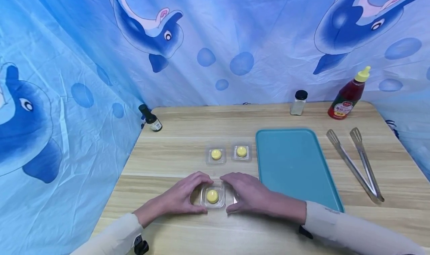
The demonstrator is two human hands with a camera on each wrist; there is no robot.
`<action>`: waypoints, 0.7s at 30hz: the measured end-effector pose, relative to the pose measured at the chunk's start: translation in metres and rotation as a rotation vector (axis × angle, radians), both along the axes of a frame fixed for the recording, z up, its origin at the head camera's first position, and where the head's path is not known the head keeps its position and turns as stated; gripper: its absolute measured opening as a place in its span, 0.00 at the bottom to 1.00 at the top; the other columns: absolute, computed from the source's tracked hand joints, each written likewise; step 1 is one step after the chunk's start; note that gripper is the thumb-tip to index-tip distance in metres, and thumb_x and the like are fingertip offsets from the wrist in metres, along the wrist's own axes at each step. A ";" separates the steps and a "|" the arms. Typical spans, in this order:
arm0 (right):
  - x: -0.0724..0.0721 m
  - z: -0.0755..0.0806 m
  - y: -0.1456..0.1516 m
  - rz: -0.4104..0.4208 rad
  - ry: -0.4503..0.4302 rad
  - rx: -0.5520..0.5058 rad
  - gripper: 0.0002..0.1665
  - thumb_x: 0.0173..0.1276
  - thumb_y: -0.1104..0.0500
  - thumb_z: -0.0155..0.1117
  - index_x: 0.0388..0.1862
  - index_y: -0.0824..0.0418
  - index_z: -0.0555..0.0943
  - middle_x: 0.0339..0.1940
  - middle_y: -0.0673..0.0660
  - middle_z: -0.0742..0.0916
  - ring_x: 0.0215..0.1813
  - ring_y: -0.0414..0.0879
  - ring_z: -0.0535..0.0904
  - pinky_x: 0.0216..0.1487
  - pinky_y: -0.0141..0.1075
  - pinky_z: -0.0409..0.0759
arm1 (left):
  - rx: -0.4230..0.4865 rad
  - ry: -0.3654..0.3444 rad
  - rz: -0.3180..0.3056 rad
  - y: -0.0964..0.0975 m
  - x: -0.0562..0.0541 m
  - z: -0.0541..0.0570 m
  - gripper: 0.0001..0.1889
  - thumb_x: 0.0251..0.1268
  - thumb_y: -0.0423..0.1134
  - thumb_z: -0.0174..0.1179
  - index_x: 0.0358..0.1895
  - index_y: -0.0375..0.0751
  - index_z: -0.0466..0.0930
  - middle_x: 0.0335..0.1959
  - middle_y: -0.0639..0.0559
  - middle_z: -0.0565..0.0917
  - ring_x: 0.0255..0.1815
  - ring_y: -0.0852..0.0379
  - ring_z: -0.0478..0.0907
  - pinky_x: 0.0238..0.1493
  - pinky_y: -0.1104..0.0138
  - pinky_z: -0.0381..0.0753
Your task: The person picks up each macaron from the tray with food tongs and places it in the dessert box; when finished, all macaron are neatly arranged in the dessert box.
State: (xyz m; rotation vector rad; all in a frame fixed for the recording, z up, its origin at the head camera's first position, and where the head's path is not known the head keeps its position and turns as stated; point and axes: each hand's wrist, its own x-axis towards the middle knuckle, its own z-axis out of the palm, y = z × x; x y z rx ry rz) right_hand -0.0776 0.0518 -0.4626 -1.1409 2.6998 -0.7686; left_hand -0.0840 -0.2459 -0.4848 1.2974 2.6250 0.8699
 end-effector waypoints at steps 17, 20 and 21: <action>0.011 0.003 0.046 -0.035 -0.005 0.000 0.52 0.50 0.52 0.89 0.71 0.70 0.76 0.65 0.63 0.86 0.64 0.58 0.83 0.66 0.55 0.83 | -0.005 0.089 -0.045 0.002 -0.006 0.001 0.45 0.50 0.57 0.84 0.69 0.43 0.73 0.67 0.55 0.77 0.70 0.55 0.75 0.74 0.55 0.75; 0.010 0.003 0.048 -0.048 -0.035 -0.026 0.51 0.50 0.53 0.89 0.70 0.70 0.76 0.63 0.62 0.86 0.64 0.58 0.83 0.65 0.54 0.83 | -0.011 0.094 -0.047 0.002 -0.007 0.002 0.47 0.48 0.59 0.84 0.69 0.43 0.74 0.68 0.54 0.78 0.70 0.55 0.74 0.74 0.56 0.75; 0.010 0.003 0.049 -0.056 -0.044 -0.036 0.51 0.51 0.53 0.89 0.71 0.69 0.76 0.63 0.62 0.86 0.64 0.58 0.83 0.65 0.54 0.83 | -0.012 0.096 -0.048 0.002 -0.007 0.003 0.48 0.47 0.60 0.84 0.70 0.43 0.74 0.68 0.53 0.78 0.70 0.55 0.74 0.73 0.56 0.76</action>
